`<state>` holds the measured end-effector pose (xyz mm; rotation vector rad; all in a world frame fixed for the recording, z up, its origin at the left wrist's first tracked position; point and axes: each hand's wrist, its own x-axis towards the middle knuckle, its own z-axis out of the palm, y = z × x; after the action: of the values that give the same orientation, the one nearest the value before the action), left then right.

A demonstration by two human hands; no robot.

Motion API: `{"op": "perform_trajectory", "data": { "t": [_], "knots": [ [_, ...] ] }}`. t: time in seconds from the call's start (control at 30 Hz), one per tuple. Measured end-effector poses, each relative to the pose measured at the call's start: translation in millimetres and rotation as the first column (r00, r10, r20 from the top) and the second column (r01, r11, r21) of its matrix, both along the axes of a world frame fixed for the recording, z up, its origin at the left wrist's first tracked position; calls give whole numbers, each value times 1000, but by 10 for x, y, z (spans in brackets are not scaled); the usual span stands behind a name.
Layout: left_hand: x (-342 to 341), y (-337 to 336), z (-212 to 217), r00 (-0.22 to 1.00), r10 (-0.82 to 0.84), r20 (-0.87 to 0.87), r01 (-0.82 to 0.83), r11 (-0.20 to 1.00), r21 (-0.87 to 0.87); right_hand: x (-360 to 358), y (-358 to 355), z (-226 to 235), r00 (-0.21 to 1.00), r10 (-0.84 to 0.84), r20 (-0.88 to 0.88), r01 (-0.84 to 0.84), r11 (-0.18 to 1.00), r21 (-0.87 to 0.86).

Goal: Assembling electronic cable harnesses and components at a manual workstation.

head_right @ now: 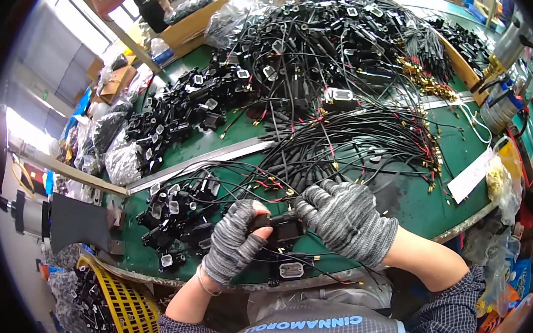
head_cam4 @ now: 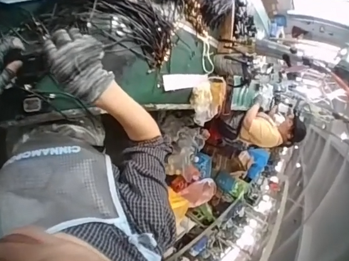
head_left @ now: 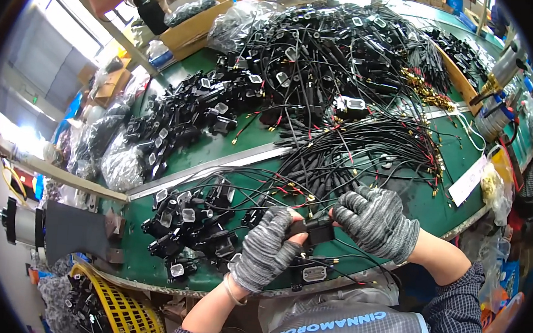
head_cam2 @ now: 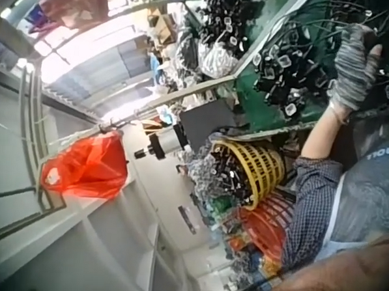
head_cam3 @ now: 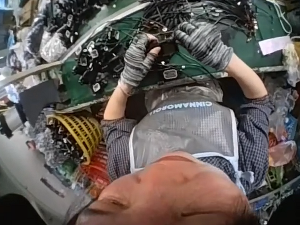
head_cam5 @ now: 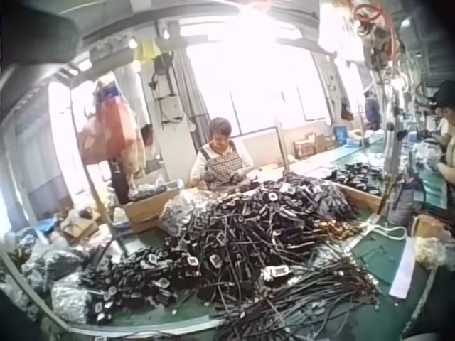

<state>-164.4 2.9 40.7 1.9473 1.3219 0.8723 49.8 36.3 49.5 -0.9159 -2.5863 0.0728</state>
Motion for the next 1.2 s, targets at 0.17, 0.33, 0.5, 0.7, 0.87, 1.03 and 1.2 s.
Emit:
{"op": "perform_trajectory", "data": {
  "t": [0.17, 0.33, 0.5, 0.7, 0.87, 1.03, 1.2],
  "knots": [
    [96, -5, 17, 989, -59, -137, 79, 987, 142, -19, -53, 56, 999, 44, 21, -43, 998, -43],
    [135, -45, -84, 942, -68, -329, 189, 917, 351, -42, -79, -5, 995, 82, -47, -85, 994, -70],
    [158, -4, -48, 975, -8, -221, 85, 935, 344, -75, -7, -11, 961, 103, -257, -93, 994, 53],
    [167, 13, 8, 988, -76, -134, 102, 975, 198, -75, -94, 1, 990, 48, -130, -47, 999, 16],
    [136, 14, -25, 981, -24, -194, 76, 962, 263, -142, -53, 0, 981, 38, -188, -15, 992, 122],
    [146, 25, 0, 991, -90, -100, 105, 981, 161, -98, -71, 61, 991, 36, -131, -8, 978, 207],
    [127, 10, 12, 960, -45, -276, 110, 968, 224, -132, -72, 75, 994, 21, -105, -3, 986, 169]
  ]
}}
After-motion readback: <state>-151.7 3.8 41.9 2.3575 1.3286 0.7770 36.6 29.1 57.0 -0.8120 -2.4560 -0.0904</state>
